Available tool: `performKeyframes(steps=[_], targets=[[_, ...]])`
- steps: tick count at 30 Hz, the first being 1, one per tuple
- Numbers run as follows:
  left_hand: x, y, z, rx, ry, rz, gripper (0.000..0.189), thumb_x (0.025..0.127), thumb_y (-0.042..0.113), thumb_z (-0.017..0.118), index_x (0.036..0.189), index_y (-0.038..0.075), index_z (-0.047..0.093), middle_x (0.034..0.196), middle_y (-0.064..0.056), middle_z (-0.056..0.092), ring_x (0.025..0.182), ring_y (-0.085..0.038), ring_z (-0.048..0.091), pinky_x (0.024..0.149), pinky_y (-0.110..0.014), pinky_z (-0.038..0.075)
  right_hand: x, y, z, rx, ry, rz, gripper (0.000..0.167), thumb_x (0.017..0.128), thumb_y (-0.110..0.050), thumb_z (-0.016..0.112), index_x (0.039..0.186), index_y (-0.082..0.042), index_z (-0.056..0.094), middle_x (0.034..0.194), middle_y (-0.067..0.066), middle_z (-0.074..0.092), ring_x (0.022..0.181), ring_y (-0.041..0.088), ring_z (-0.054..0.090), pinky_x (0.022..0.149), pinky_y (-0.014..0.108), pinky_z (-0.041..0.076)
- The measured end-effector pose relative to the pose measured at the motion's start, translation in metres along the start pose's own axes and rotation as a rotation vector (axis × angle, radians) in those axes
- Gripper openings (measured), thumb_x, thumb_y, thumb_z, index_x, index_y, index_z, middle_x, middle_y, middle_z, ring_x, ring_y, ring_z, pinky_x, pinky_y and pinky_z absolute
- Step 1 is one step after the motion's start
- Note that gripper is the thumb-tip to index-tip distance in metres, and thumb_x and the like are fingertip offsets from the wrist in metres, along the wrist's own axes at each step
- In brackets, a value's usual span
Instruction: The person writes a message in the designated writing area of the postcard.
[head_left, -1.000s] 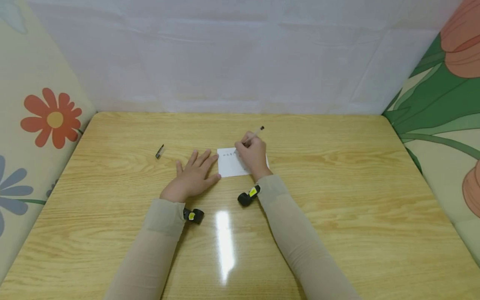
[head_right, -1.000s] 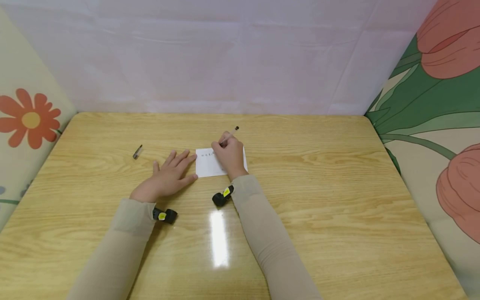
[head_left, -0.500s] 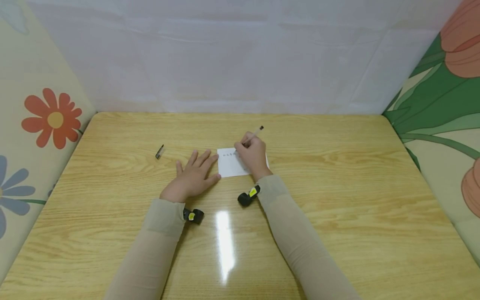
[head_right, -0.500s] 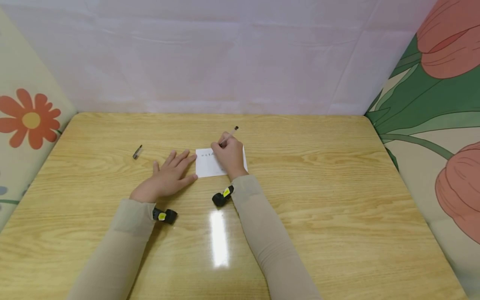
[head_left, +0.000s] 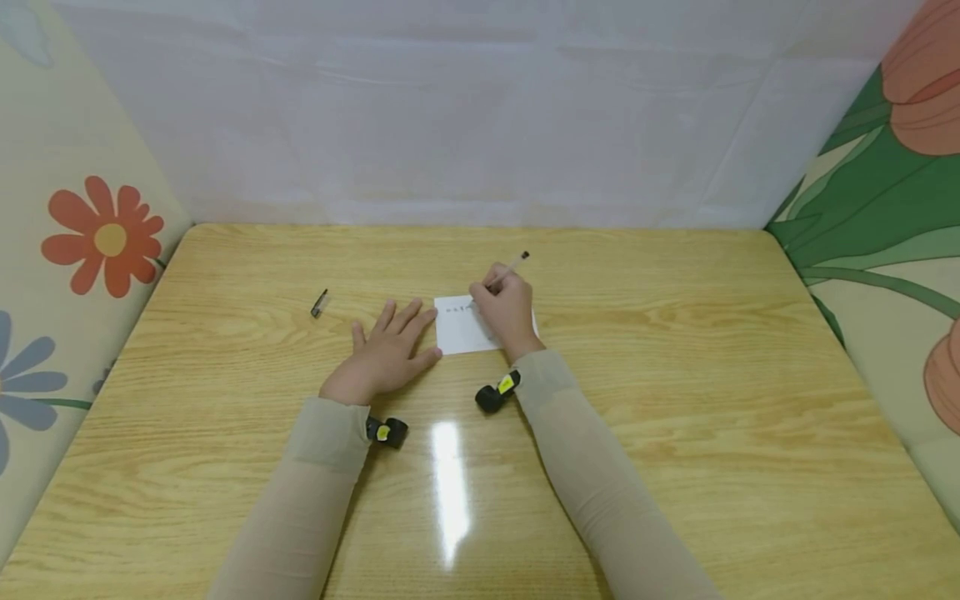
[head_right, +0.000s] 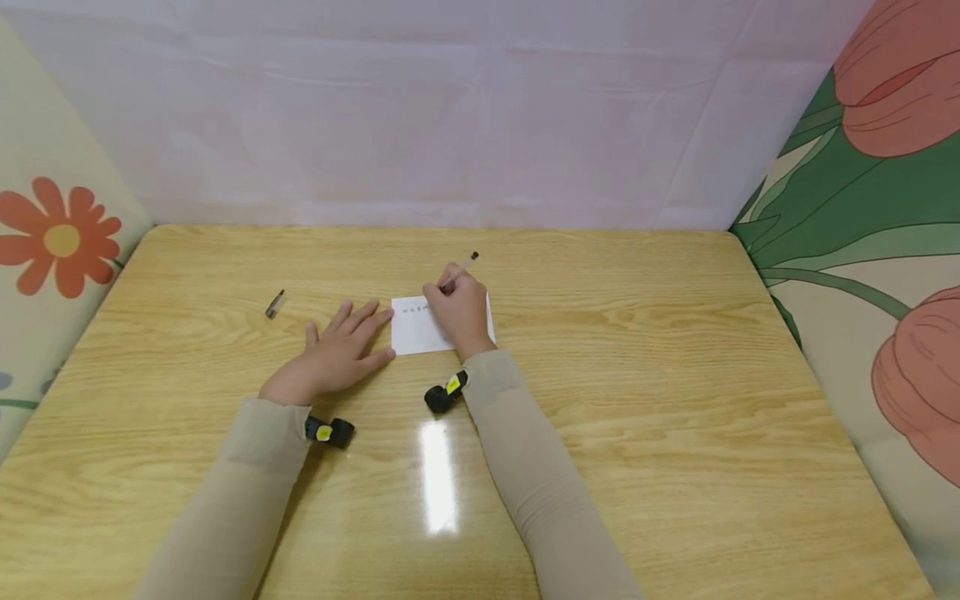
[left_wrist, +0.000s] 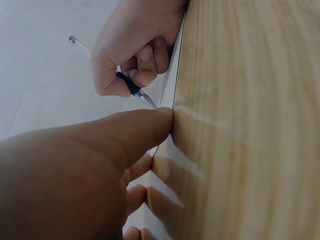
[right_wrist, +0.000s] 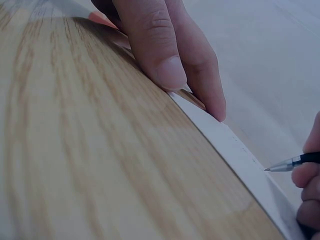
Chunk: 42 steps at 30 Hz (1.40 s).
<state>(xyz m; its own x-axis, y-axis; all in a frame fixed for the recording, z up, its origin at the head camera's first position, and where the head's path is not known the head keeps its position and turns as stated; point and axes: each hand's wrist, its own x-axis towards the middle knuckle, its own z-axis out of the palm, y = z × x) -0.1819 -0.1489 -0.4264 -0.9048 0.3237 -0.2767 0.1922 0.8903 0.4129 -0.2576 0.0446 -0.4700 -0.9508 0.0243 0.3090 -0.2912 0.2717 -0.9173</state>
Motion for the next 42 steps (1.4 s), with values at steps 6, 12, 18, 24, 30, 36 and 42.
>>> performKeyframes(steps=[6, 12, 18, 24, 30, 36, 42], targets=[[0.0008, -0.0021, 0.0006, 0.003, -0.009, 0.000, 0.069, 0.107, 0.044, 0.046, 0.163, 0.015, 0.019, 0.170, -0.014, 0.003, 0.153, -0.045, -0.010, 0.107, -0.079, -0.012, -0.0003, -0.0008, 0.0008, 0.002, 0.001, -0.005, 0.022, 0.086, -0.004, 0.064, 0.067, -0.008, 0.052, 0.057, -0.002, 0.048, 0.055, 0.011, 0.043, 0.052, 0.024, 0.036], [0.0006, -0.0031, -0.0006, -0.001, -0.008, 0.002, 0.069, 0.107, 0.044, 0.046, 0.163, 0.015, 0.019, 0.170, -0.014, 0.004, 0.153, -0.045, -0.009, 0.107, -0.079, -0.012, 0.0000, -0.0011, 0.0023, -0.010, -0.003, -0.018, 0.022, 0.085, -0.004, 0.063, 0.066, -0.007, 0.052, 0.056, -0.003, 0.048, 0.055, 0.010, 0.043, 0.051, 0.023, 0.036], [-0.0007, -0.0018, -0.0019, -0.002, -0.009, -0.004, 0.069, 0.107, 0.044, 0.046, 0.163, 0.015, 0.019, 0.170, -0.014, 0.004, 0.153, -0.044, -0.009, 0.107, -0.079, -0.012, 0.0005, -0.0013, 0.0030, -0.026, 0.005, -0.029, 0.021, 0.083, -0.004, 0.064, 0.066, -0.007, 0.052, 0.057, -0.004, 0.046, 0.056, 0.010, 0.043, 0.053, 0.023, 0.035], [-0.0004, -0.0015, -0.0016, 0.001, -0.009, 0.000, 0.069, 0.107, 0.044, 0.046, 0.163, 0.015, 0.019, 0.170, -0.014, 0.004, 0.153, -0.045, -0.009, 0.107, -0.079, -0.013, 0.0003, -0.0020, 0.0028, -0.028, 0.008, -0.017, 0.022, 0.084, -0.004, 0.064, 0.066, -0.008, 0.052, 0.057, -0.003, 0.047, 0.056, 0.010, 0.043, 0.053, 0.023, 0.036], [-0.0018, 0.0005, -0.0034, -0.001, -0.012, -0.004, 0.068, 0.107, 0.043, 0.046, 0.163, 0.014, 0.019, 0.170, -0.015, 0.004, 0.153, -0.045, -0.009, 0.107, -0.079, -0.012, 0.0005, -0.0013, 0.0028, -0.038, 0.014, -0.011, 0.023, 0.085, -0.004, 0.064, 0.066, -0.008, 0.052, 0.057, -0.002, 0.047, 0.056, 0.011, 0.043, 0.053, 0.023, 0.036], [-0.0018, 0.0003, -0.0034, -0.010, -0.010, -0.002, 0.068, 0.107, 0.042, 0.046, 0.163, 0.014, 0.019, 0.170, -0.014, 0.003, 0.153, -0.044, -0.010, 0.107, -0.079, -0.013, 0.0008, -0.0023, 0.0028, -0.036, 0.020, -0.021, 0.023, 0.085, -0.004, 0.065, 0.066, -0.008, 0.052, 0.057, -0.002, 0.048, 0.056, 0.011, 0.043, 0.053, 0.023, 0.036], [-0.0014, 0.0001, -0.0030, -0.008, -0.013, -0.002, 0.069, 0.107, 0.043, 0.047, 0.163, 0.015, 0.019, 0.170, -0.014, 0.003, 0.153, -0.044, -0.010, 0.107, -0.079, -0.013, -0.0001, -0.0024, 0.0020, -0.016, 0.025, -0.017, 0.025, 0.086, -0.003, 0.064, 0.066, -0.008, 0.050, 0.058, -0.001, 0.046, 0.057, 0.012, 0.043, 0.055, 0.024, 0.036]])
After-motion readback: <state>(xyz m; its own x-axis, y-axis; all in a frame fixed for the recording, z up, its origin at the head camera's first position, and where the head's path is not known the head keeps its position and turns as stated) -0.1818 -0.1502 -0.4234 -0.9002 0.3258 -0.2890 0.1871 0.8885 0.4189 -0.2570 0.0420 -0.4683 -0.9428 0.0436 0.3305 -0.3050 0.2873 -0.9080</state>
